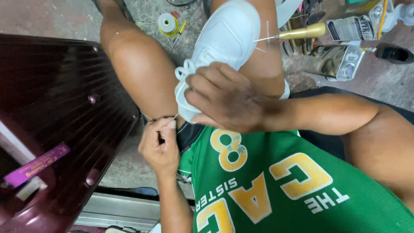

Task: The person is sewing a white sneaker using a needle and thread. They repeatedly push the needle through the shoe's upper and pull the thread tight to secure the stitches.

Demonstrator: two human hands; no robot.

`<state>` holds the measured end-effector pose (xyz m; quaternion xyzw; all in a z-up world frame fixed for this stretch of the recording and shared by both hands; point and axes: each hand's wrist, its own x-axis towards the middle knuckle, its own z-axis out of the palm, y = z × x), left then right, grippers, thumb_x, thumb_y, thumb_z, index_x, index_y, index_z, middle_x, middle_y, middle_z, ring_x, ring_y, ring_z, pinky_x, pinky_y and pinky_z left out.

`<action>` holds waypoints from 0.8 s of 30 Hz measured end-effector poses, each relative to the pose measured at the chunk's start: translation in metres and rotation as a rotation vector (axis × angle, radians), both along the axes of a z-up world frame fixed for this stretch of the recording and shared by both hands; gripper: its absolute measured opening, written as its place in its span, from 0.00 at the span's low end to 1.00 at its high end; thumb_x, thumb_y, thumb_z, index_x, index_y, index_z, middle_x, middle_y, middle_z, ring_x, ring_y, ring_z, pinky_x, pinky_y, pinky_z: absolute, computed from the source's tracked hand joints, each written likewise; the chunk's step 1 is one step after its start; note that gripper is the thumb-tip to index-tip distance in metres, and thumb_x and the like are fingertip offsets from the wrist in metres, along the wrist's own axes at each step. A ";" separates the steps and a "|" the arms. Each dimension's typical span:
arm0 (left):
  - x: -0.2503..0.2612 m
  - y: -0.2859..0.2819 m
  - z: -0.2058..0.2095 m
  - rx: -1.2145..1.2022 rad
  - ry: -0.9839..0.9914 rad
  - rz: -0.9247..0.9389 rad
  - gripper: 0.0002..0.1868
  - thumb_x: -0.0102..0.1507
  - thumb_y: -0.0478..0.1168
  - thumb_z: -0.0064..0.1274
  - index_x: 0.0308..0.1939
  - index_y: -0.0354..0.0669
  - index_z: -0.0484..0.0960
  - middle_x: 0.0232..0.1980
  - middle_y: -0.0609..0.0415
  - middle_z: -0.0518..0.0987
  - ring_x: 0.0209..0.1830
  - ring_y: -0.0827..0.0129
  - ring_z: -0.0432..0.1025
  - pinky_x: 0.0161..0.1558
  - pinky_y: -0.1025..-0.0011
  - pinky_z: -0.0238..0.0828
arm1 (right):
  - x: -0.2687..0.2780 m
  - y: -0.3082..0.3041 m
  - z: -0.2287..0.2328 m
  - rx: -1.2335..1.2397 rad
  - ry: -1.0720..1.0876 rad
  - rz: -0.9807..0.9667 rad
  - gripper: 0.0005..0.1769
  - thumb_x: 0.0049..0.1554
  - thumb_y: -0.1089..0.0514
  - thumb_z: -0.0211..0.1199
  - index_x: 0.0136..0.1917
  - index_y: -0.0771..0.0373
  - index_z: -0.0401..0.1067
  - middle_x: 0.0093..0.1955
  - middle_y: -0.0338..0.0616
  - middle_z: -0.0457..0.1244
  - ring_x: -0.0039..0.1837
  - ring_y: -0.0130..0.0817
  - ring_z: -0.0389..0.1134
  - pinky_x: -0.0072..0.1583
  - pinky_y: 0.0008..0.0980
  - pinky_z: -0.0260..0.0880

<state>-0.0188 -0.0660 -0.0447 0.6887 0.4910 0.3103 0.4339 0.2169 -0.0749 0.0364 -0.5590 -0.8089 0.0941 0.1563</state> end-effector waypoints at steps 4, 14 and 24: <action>-0.009 -0.015 -0.007 0.043 0.077 0.004 0.04 0.64 0.31 0.63 0.40 0.39 0.82 0.31 0.54 0.73 0.30 0.71 0.66 0.36 0.74 0.63 | 0.002 0.003 -0.001 -0.053 -0.065 -0.031 0.21 0.50 0.48 0.70 0.50 0.62 0.69 0.53 0.47 0.61 0.58 0.47 0.64 0.58 0.43 0.67; -0.026 0.004 0.042 0.051 0.135 0.257 0.15 0.59 0.27 0.58 0.49 0.34 0.79 0.57 0.42 0.70 0.41 0.65 0.70 0.33 0.73 0.70 | 0.033 0.011 0.029 -0.205 0.290 -0.350 0.06 0.59 0.61 0.65 0.44 0.66 0.72 0.43 0.49 0.64 0.39 0.45 0.67 0.43 0.40 0.66; 0.056 0.024 0.042 0.253 0.165 -0.291 0.13 0.66 0.36 0.59 0.54 0.37 0.80 0.52 0.47 0.78 0.48 0.53 0.76 0.47 0.61 0.73 | 0.034 0.009 0.013 -0.079 0.397 -0.321 0.04 0.62 0.65 0.64 0.45 0.68 0.72 0.47 0.47 0.67 0.50 0.41 0.72 0.54 0.32 0.70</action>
